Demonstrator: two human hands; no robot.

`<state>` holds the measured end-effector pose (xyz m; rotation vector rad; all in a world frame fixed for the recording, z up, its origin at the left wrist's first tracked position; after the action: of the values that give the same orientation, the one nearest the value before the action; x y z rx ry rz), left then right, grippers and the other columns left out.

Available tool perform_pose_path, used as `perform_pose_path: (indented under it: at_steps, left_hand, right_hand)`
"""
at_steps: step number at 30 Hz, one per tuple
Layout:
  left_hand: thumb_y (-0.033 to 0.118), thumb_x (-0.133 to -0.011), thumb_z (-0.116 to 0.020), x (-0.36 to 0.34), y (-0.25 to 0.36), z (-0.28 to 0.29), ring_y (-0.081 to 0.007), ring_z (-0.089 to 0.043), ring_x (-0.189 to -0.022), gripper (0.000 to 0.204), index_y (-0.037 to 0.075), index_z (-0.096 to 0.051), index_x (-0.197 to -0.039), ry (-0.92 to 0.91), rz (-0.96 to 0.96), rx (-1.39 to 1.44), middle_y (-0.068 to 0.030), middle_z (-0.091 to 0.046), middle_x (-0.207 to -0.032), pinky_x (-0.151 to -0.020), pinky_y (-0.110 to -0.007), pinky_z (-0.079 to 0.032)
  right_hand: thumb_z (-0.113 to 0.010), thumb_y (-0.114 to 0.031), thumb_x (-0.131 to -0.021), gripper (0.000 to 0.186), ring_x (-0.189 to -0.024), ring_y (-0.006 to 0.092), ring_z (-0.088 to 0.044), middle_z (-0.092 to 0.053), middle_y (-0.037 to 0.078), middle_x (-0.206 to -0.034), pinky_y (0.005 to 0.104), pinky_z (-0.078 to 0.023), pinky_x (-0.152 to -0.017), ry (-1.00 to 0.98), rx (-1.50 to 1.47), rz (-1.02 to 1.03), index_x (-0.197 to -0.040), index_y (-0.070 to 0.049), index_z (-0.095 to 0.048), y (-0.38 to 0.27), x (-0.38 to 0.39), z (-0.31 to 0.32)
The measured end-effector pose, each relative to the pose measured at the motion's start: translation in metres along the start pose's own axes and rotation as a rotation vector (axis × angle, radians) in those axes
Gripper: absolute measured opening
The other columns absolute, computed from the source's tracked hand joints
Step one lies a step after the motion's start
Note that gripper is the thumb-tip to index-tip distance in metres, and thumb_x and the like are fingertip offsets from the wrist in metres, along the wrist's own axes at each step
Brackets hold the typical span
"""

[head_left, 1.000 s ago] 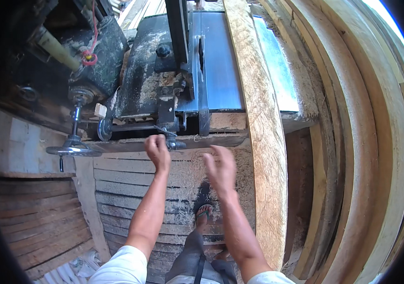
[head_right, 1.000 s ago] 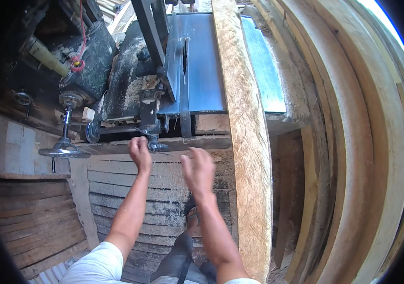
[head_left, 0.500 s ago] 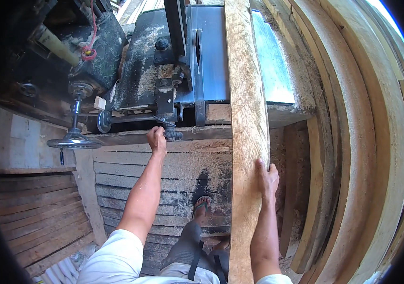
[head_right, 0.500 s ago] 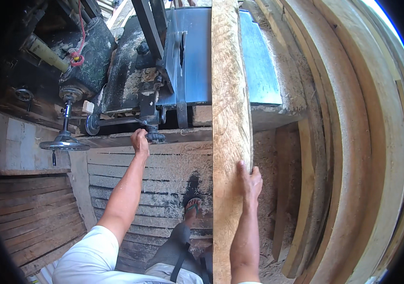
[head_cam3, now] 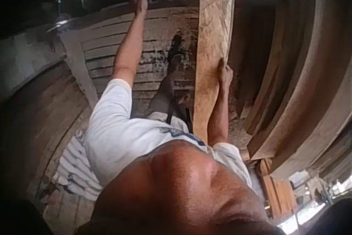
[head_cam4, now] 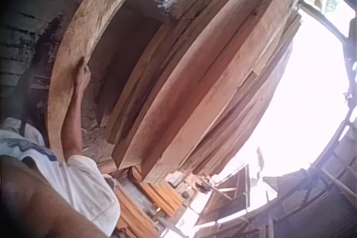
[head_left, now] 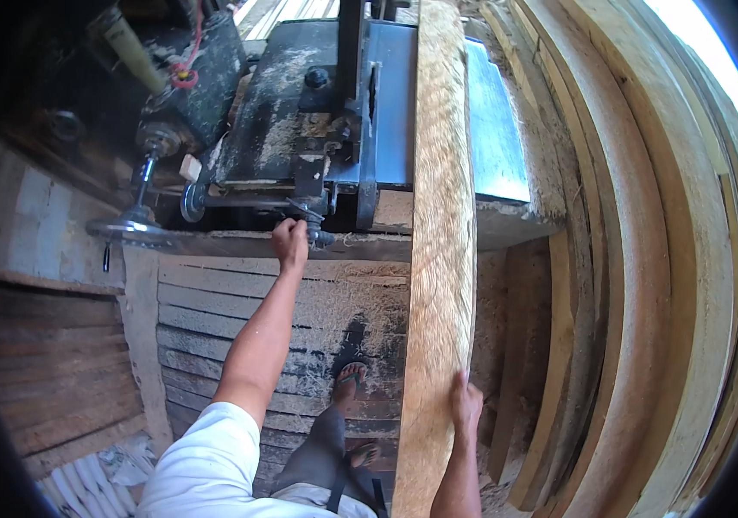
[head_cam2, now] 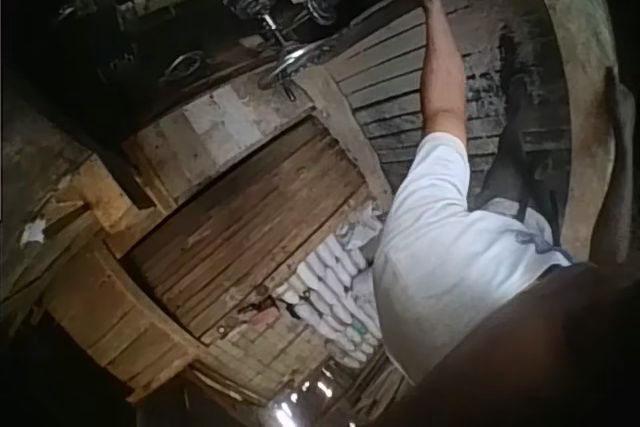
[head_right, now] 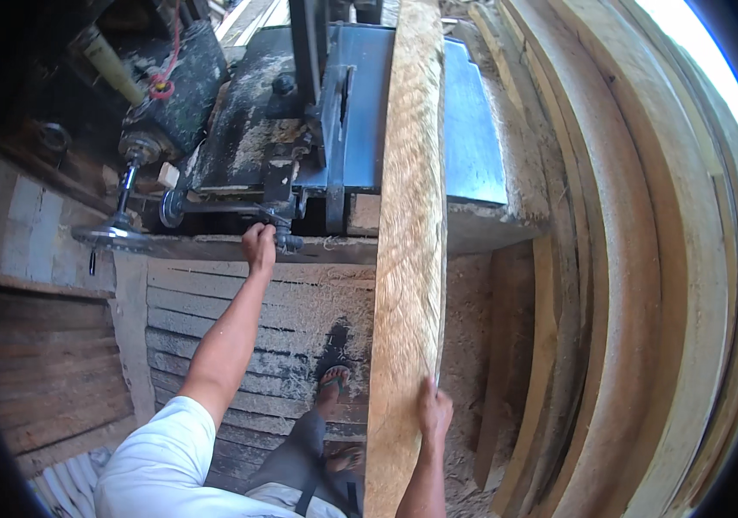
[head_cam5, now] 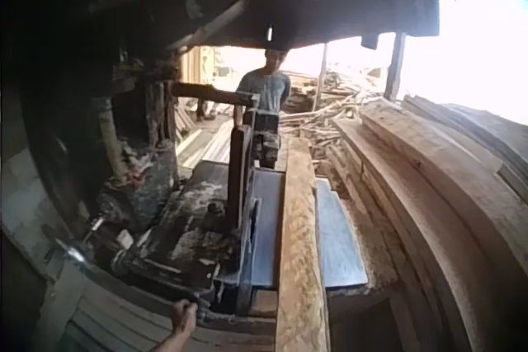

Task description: The person processes a long wooden plank using a large industrial planer machine by repeatedly feeding the plank through the blades to smooth the surface.

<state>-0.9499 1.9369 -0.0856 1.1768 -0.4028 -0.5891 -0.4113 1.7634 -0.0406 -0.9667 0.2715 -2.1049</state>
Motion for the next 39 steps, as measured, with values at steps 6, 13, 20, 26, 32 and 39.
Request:
perform_pose_path:
  at_steps: [6, 13, 20, 26, 32, 39]
  left_hand:
    - [0.031, -0.079, -0.059, 0.0, -0.063, 0.006, -0.0124, -0.049, -0.067, 0.022, 0.009, -0.059, -0.076, 0.046, 0.448, 0.588, 0.0004, -0.054, -0.075, -0.058, -0.03, -0.037]
    - [0.073, -0.084, -0.043, 0.23, -0.031, -0.095, -0.0212, -0.061, -0.069, 0.067, 0.009, -0.059, -0.091, -0.706, 0.736, 0.712, -0.0084, -0.063, -0.08, -0.055, -0.039, -0.049]
    - [0.074, -0.089, -0.028, 0.449, 0.022, -0.059, -0.0231, -0.054, -0.112, 0.09, -0.001, -0.047, -0.134, -0.818, 0.704, 0.641, -0.0171, -0.058, -0.121, -0.095, -0.036, -0.04]
    - [0.072, -0.091, -0.027, 0.588, -0.046, 0.104, -0.0196, -0.055, -0.105, 0.085, -0.001, -0.055, -0.125, -0.754, 0.663, 0.41, -0.0148, -0.06, -0.114, -0.09, -0.034, -0.041]
    - [0.072, -0.089, -0.031, 0.621, -0.026, 0.171, -0.0148, -0.056, -0.058, 0.065, 0.013, -0.056, -0.098, -0.727, 0.794, 0.656, -0.0031, -0.054, -0.069, -0.053, -0.03, -0.049]
    - [0.079, -0.08, -0.041, 0.592, -0.031, 0.179, -0.0178, -0.049, -0.038, 0.065, 0.015, -0.051, -0.075, -0.704, 0.923, 0.701, -0.0022, -0.048, -0.052, -0.036, -0.029, -0.044]
  right_hand:
    - [-0.038, -0.063, -0.091, 0.075, -0.061, 0.0275, -0.052, -0.053, 0.025, -0.061, 0.0474, -0.04, -0.062, 0.009, 0.106, -0.031, -0.071, 0.008, -0.058, 0.071, 0.084, -0.003]
    - [-0.034, -0.063, -0.094, 0.069, -0.055, 0.0141, -0.044, -0.054, 0.005, -0.06, 0.0321, -0.035, -0.051, -0.107, -0.279, 0.017, -0.065, -0.004, -0.058, 0.268, 0.203, -0.021]
    - [-0.034, -0.063, -0.094, 0.069, -0.055, 0.0139, -0.044, -0.054, 0.004, -0.061, 0.032, -0.035, -0.051, -0.155, -0.42, -0.138, -0.066, -0.005, -0.059, 0.342, 0.299, -0.07]
    - [-0.034, -0.063, -0.094, 0.069, -0.055, 0.0138, -0.044, -0.055, 0.004, -0.061, 0.0318, -0.035, -0.051, -0.189, -0.506, -0.136, -0.067, -0.005, -0.059, 0.41, 0.369, -0.079]
    - [-0.034, -0.064, -0.093, 0.069, -0.055, 0.0137, -0.044, -0.055, 0.004, -0.061, 0.0317, -0.035, -0.051, -0.226, -0.537, -0.153, -0.067, -0.005, -0.06, 0.44, 0.394, -0.085]
    - [-0.033, -0.064, -0.093, 0.069, -0.055, 0.0135, -0.045, -0.055, 0.004, -0.061, 0.0315, -0.035, -0.051, -0.306, -0.504, -0.133, -0.068, -0.006, -0.06, 0.423, 0.383, -0.102]
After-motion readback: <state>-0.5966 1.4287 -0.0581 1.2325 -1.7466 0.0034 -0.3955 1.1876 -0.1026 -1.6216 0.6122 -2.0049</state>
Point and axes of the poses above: each hand's wrist, its own x-axis away from the middle knuckle, its own z-axis out of the back of the hand, y = z × x, the point moved 9 cm from there along -x, towards the middle knuckle
